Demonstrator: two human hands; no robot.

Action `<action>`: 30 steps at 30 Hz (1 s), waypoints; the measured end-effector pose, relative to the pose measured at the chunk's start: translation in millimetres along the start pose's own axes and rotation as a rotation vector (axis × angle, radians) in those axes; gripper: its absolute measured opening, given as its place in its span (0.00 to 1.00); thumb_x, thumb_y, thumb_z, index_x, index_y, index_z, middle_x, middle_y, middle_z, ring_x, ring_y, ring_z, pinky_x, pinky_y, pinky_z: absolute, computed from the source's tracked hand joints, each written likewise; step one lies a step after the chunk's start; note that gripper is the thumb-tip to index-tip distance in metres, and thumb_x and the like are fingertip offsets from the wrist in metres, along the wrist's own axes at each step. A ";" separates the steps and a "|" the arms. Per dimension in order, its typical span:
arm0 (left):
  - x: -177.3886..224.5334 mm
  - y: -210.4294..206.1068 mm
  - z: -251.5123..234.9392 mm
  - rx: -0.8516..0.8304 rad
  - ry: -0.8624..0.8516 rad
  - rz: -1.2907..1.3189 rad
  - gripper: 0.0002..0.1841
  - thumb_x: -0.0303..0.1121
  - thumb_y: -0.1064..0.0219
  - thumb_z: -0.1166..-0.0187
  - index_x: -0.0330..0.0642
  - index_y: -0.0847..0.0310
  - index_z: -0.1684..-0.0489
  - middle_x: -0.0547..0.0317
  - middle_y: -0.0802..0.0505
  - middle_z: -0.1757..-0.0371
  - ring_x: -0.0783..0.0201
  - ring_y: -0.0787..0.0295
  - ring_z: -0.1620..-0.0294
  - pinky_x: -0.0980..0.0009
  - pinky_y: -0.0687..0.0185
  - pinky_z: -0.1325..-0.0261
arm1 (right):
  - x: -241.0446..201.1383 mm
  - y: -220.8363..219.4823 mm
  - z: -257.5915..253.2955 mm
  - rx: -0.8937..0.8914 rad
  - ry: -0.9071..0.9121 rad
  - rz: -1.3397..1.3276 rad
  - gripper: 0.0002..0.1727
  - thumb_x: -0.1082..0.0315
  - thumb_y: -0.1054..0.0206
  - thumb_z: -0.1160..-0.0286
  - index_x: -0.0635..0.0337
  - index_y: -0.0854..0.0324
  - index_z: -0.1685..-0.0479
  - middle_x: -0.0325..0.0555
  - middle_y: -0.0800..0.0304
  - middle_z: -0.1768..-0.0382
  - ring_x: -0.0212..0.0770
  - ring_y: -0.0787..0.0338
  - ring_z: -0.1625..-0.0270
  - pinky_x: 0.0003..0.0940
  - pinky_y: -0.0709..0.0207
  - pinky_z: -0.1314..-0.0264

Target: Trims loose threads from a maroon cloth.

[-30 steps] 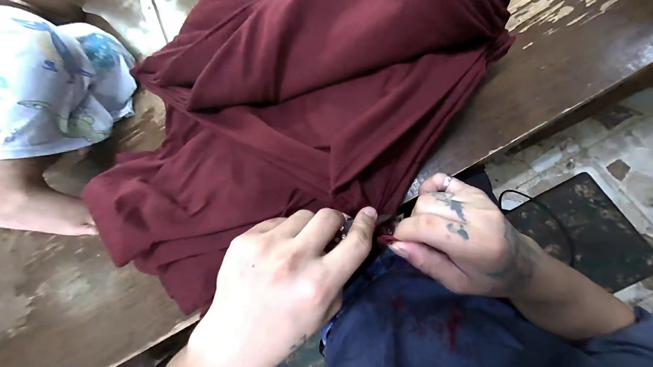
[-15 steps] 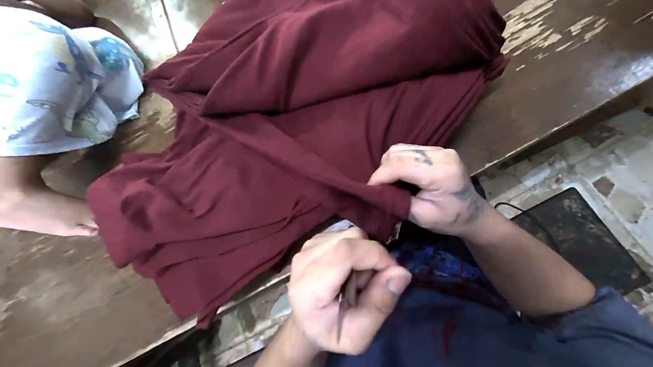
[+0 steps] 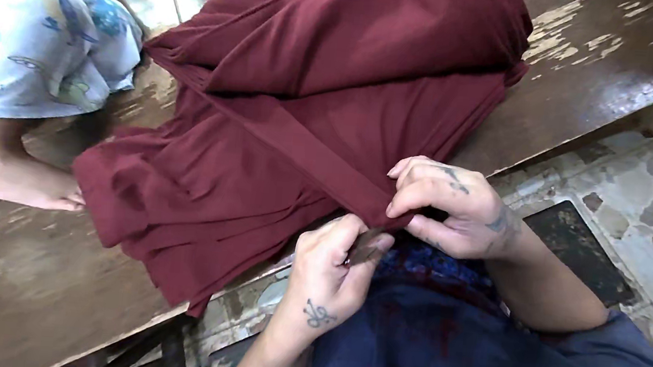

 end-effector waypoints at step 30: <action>-6.3 7.1 10.2 0.162 -0.169 0.253 0.08 0.37 0.33 0.16 0.43 0.14 0.61 0.69 0.11 0.66 0.82 0.17 0.63 0.86 0.22 0.58 | -4.9 -14.0 5.8 -0.049 0.047 0.052 0.08 0.72 0.35 0.25 0.62 0.10 0.67 0.42 0.10 0.71 0.35 0.11 0.56 0.43 0.28 0.25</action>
Point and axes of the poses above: each hand's wrist, its own z-axis away from the middle knuckle, its own y-axis out of the back of the hand, x = y × z, the point moved 9 cm from there along -z, towards the middle knuckle
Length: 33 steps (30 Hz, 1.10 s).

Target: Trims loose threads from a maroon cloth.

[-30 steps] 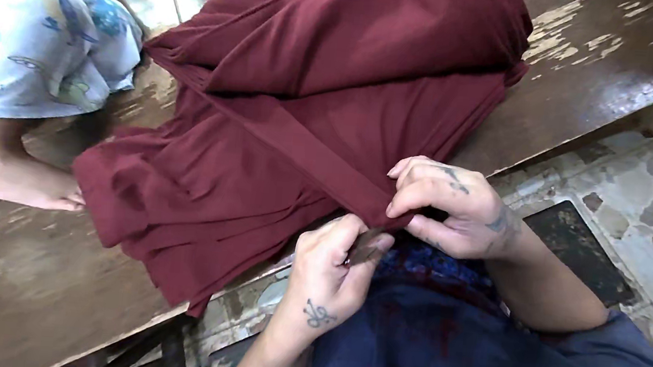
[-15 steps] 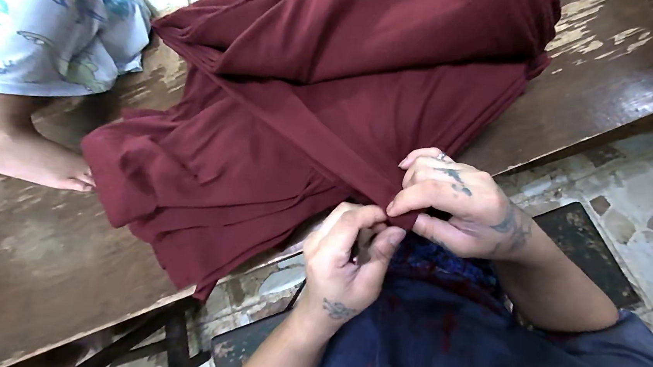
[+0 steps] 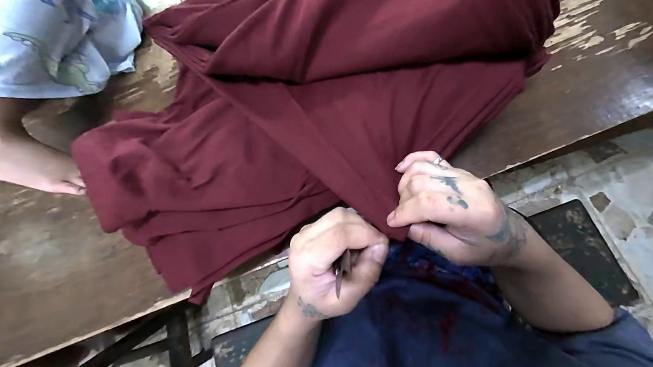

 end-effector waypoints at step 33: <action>-8.9 -3.6 21.0 -0.081 0.250 -0.047 0.14 0.39 0.38 0.11 0.38 0.16 0.63 0.68 0.14 0.70 0.85 0.20 0.67 0.88 0.24 0.62 | -2.8 -6.0 10.0 0.014 -0.006 0.132 0.08 0.71 0.34 0.25 0.58 0.10 0.68 0.44 0.08 0.64 0.42 0.11 0.45 0.48 0.29 0.23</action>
Point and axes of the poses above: each hand's wrist, its own z-axis away from the middle knuckle, its own y-axis out of the back of the hand, x = y × z, the point moved 9 cm from there along -z, towards the middle knuckle
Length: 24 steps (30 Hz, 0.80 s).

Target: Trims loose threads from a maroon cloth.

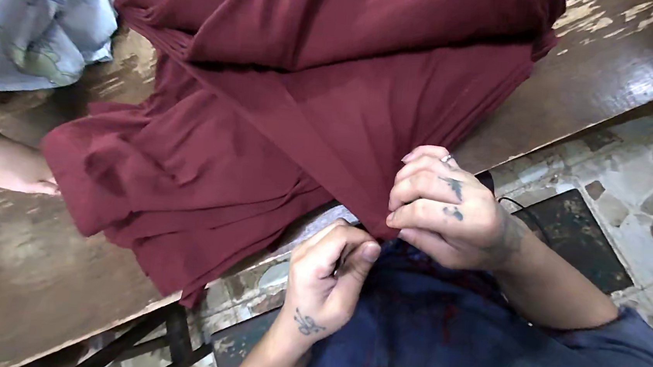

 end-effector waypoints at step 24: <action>42.1 0.9 -21.0 -0.028 -0.311 -0.752 0.13 0.36 0.35 0.15 0.43 0.07 0.43 0.55 0.03 0.58 0.65 0.07 0.58 0.69 0.17 0.58 | -6.0 13.9 30.6 0.328 -0.083 -0.035 0.07 0.65 0.41 0.10 0.58 0.26 0.56 0.48 0.15 0.41 0.40 0.08 0.36 0.41 0.10 0.32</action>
Point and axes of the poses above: each hand's wrist, its own z-axis away from the middle knuckle, its own y-axis out of the back of the hand, x = y × z, the point moved 9 cm from there along -z, towards the middle knuckle
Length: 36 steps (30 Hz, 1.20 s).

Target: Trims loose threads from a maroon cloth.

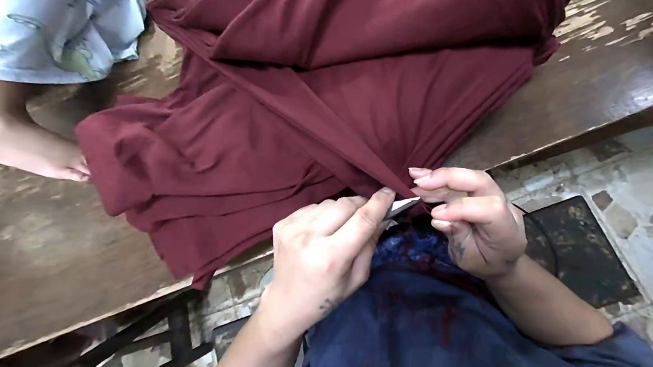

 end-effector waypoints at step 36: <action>-59.9 -21.7 -23.3 -0.159 0.402 0.597 0.11 0.38 0.41 0.12 0.49 0.16 0.64 0.74 0.21 0.84 0.80 0.30 0.88 0.83 0.33 0.85 | -16.5 11.5 -13.0 -0.173 0.026 0.145 0.10 0.61 0.33 0.15 0.59 0.13 0.52 0.44 0.13 0.59 0.31 0.12 0.51 0.24 0.18 0.44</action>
Point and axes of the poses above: each hand's wrist, its own z-axis away from the middle knuckle, its own y-axis out of the back of the hand, x = y × z, the point moved 9 cm from there along -z, towards the middle knuckle
